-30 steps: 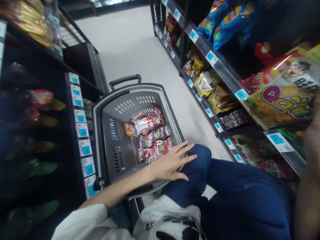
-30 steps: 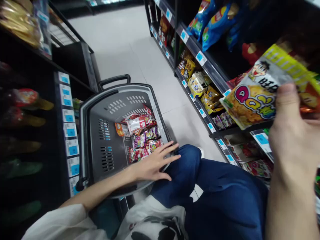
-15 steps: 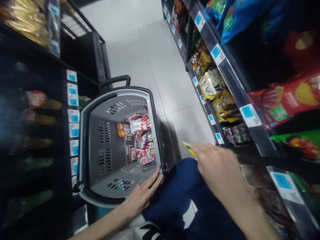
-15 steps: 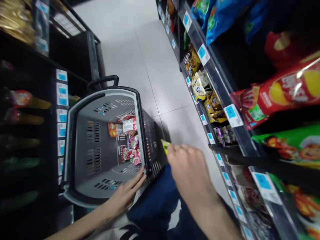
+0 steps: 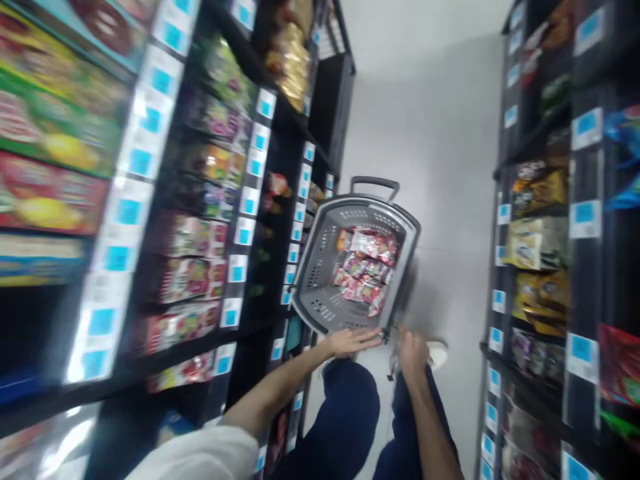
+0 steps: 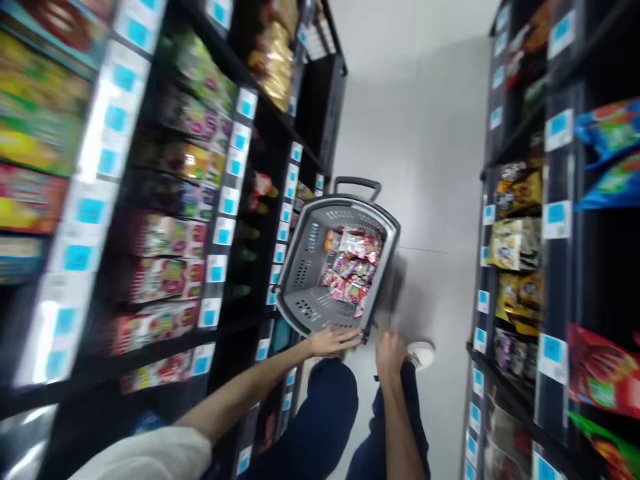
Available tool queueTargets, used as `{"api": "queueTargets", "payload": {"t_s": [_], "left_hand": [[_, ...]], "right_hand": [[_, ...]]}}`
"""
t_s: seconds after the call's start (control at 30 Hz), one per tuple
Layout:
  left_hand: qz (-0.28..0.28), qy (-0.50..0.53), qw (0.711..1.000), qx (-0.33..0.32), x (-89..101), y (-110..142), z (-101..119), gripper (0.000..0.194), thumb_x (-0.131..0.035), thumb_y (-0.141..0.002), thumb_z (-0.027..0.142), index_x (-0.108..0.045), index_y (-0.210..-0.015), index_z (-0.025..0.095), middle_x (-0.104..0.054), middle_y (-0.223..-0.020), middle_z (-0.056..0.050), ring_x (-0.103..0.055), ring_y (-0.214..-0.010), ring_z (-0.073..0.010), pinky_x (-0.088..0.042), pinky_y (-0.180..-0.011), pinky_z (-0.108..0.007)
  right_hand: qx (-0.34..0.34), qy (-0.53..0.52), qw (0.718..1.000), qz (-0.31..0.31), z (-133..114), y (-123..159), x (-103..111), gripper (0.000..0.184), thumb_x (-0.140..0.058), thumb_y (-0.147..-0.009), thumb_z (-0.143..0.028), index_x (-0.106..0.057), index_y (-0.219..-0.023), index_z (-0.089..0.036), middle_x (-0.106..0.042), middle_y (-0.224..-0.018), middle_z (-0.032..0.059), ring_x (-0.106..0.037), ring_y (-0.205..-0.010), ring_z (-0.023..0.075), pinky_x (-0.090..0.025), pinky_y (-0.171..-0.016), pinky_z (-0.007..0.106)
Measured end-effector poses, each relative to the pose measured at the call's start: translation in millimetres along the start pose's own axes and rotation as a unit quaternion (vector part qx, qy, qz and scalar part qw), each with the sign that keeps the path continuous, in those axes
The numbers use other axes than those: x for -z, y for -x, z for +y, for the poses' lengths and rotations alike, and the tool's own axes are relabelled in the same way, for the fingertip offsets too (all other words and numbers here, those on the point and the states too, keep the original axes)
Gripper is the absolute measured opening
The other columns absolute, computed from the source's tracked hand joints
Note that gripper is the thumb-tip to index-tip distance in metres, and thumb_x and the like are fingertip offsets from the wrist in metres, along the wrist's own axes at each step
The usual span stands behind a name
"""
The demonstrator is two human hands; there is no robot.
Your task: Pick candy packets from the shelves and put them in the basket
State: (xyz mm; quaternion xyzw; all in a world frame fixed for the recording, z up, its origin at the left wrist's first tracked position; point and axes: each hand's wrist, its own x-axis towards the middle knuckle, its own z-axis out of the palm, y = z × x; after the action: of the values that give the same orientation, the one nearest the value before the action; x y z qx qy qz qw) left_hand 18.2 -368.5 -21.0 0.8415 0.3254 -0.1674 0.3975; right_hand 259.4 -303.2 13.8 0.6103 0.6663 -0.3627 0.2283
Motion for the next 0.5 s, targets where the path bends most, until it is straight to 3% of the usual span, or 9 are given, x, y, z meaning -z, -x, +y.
{"api": "queueTargets", "payload": {"t_s": [0.1,0.2,0.3,0.37,0.43,0.5], "left_hand": [[-0.003,0.007,1.0,0.026,16.4,1.3,11.3,0.079,-0.041,-0.091,0.006,-0.018,-0.164,0.025,-0.008,-0.171,-0.006,-0.032,-0.153,-0.0263,-0.053,-0.107,-0.038],[0.018,0.043,0.995,0.089,32.1,-0.1,43.2,0.084,-0.054,-0.084,0.005,-0.025,-0.161,0.017,-0.008,-0.171,-0.013,-0.029,-0.154,-0.0302,-0.034,-0.124,-0.048],[0.042,0.107,0.982,0.148,52.5,-2.8,87.2,0.093,-0.071,-0.075,0.013,-0.03,-0.158,0.011,-0.006,-0.17,-0.021,-0.015,-0.157,-0.0384,-0.019,-0.129,-0.055],[0.055,0.173,0.973,0.142,69.2,-5.0,116.8,0.093,-0.075,-0.074,0.021,-0.034,-0.156,0.012,-0.018,-0.168,-0.023,-0.02,-0.156,-0.0378,-0.025,-0.127,-0.051],[0.031,0.248,0.958,0.138,88.5,-6.5,144.3,0.082,-0.076,-0.076,0.029,-0.044,-0.151,0.016,-0.046,-0.155,-0.021,-0.045,-0.145,-0.0344,-0.044,-0.117,-0.044],[-0.017,0.301,0.938,0.174,111.6,-5.5,169.4,0.065,-0.075,-0.078,0.036,-0.057,-0.139,0.02,-0.069,-0.128,-0.016,-0.066,-0.122,-0.0328,-0.057,-0.099,-0.04]], "right_hand": [[0.036,-0.03,0.999,0.018,-12.9,36.1,-18.6,0.041,-0.043,-0.097,-0.007,-0.074,-0.124,-0.014,-0.074,-0.11,0.0178,-0.071,-0.104,0.0256,-0.048,-0.088,0.032],[0.054,-0.091,0.993,0.047,3.2,79.0,-35.5,0.046,-0.037,-0.099,-0.015,-0.075,-0.124,-0.015,-0.076,-0.098,0.0171,-0.072,-0.093,0.0276,-0.051,-0.083,0.037],[0.091,-0.145,0.983,0.066,30.1,108.9,-36.1,0.051,-0.031,-0.097,-0.022,-0.077,-0.117,-0.013,-0.077,-0.095,0.0184,-0.073,-0.093,0.0303,-0.053,-0.087,0.042],[0.144,-0.192,0.969,0.064,43.2,120.4,-22.6,0.05,-0.032,-0.095,-0.026,-0.079,-0.109,-0.016,-0.077,-0.102,0.0173,-0.073,-0.099,0.0313,-0.053,-0.093,0.045],[0.188,-0.238,0.952,0.048,49.6,131.5,1.7,0.048,-0.035,-0.095,-0.034,-0.08,-0.103,-0.022,-0.077,-0.107,0.0148,-0.072,-0.103,0.032,-0.053,-0.098,0.048],[0.209,-0.271,0.939,0.036,50.5,147.8,35.0,0.048,-0.036,-0.096,-0.043,-0.081,-0.099,-0.027,-0.078,-0.104,0.0131,-0.073,-0.101,0.0324,-0.054,-0.096,0.049]]}}
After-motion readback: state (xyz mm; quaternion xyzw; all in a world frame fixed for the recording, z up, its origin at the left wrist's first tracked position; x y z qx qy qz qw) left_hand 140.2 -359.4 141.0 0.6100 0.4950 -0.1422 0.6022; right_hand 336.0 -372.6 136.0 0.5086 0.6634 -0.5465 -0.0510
